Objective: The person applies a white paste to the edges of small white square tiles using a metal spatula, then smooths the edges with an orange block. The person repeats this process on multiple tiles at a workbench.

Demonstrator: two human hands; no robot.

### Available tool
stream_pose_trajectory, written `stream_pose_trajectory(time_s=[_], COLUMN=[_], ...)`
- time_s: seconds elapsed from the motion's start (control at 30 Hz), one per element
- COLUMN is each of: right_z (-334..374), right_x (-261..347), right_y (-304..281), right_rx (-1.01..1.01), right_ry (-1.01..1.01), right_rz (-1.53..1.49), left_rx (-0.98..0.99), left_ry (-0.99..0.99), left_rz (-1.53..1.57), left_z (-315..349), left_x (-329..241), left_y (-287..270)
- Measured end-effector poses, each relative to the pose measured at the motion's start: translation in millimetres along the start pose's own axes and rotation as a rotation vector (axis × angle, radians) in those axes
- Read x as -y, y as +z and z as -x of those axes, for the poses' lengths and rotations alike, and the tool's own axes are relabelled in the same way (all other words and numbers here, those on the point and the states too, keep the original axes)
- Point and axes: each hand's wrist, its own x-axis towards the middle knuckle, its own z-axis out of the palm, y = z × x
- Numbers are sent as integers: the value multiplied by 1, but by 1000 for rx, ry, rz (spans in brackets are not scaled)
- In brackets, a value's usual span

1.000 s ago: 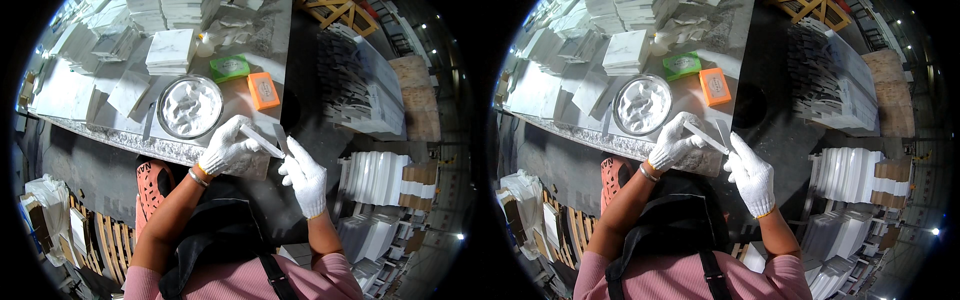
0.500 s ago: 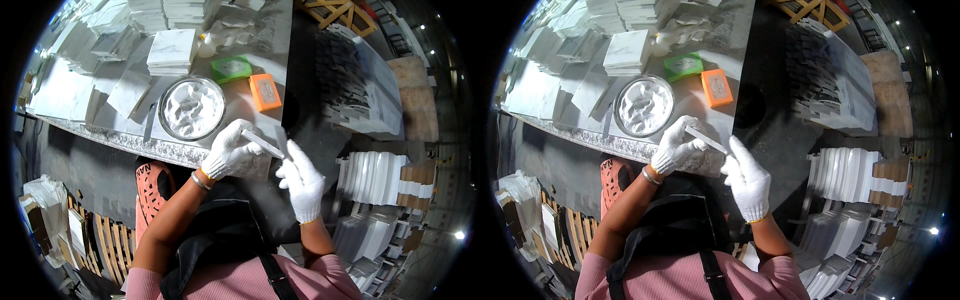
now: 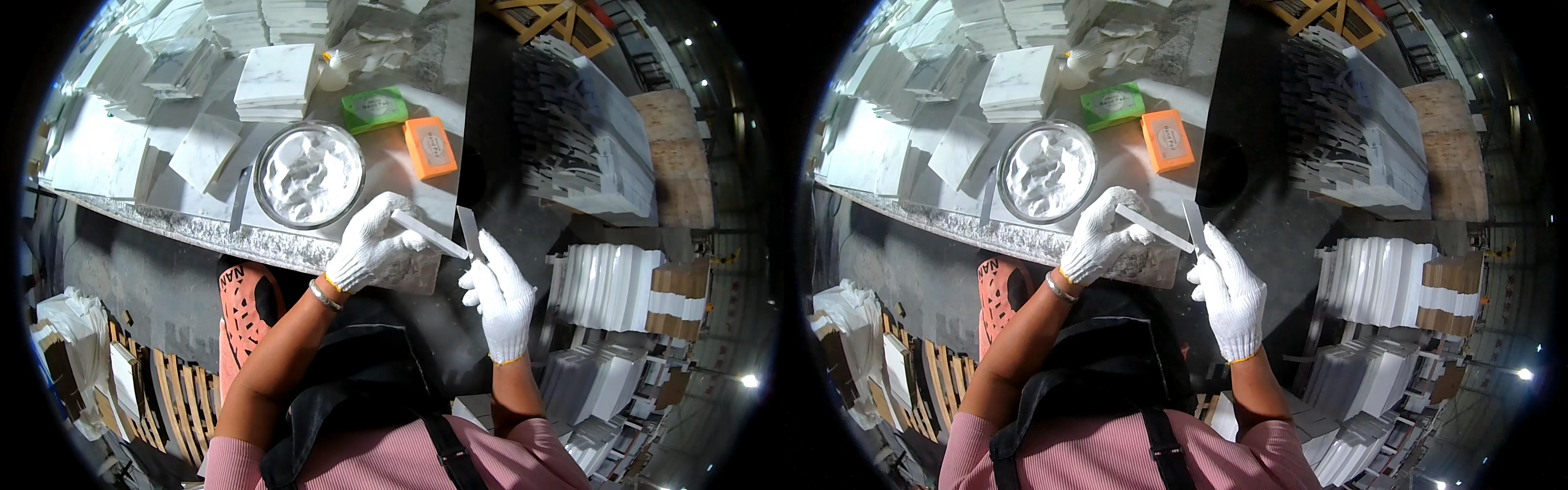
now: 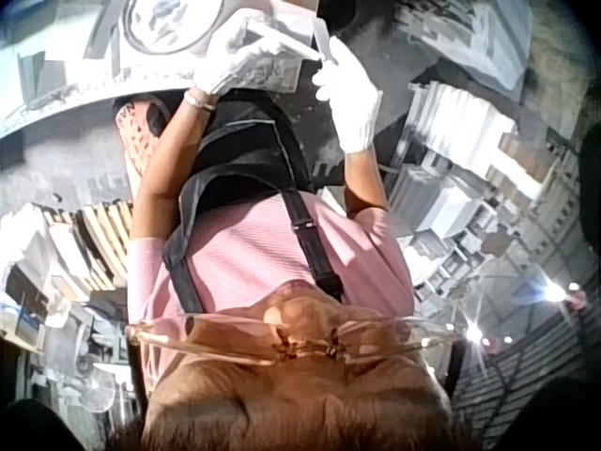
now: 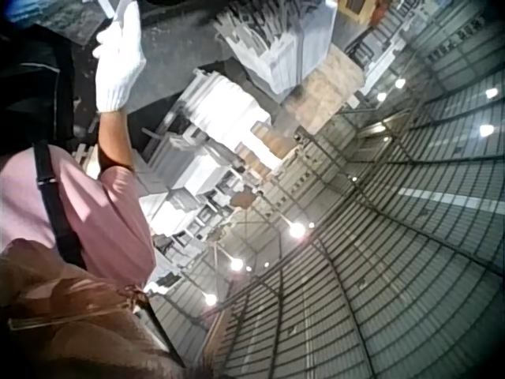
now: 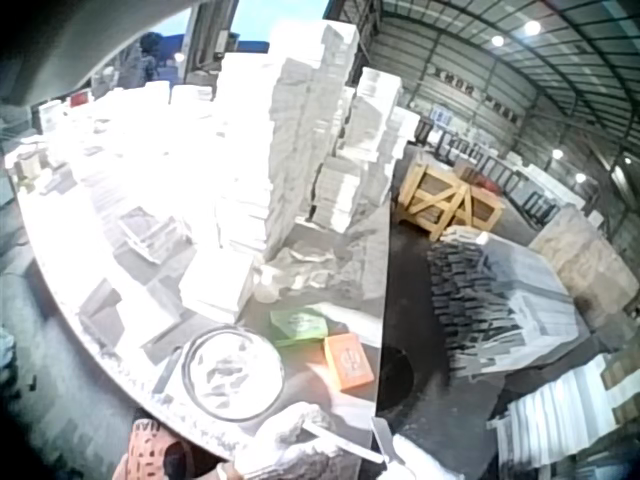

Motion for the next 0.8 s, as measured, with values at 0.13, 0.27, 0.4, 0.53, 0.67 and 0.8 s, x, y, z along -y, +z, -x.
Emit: stream_pose_trajectory(time_s=[0.13, 0.27, 0.4, 0.53, 0.67, 0.8], right_z=[-1, -1, -3, -5, -6, -6], right_x=[-1, 2, 0, -3, -7, -7], right_y=[0, -1, -1, -2, 0, 3], right_rx=[13, 7, 15, 32, 40, 22], right_ry=[-12, -17, -22, -36, -81, -110], right_rz=[7, 16, 5, 26, 48, 51], left_rx=[-4, -2, 4, 15, 20, 24], left_ry=[-7, -19, -1, -1, -18, -4], left_rz=[-18, -10, -10, -85, -63, -83], left_z=[0, 0, 0, -1, 0, -1], left_x=[-1, -3, -1, -4, -4, -5], left_y=[0, 0, 0, -2, -2, -2])
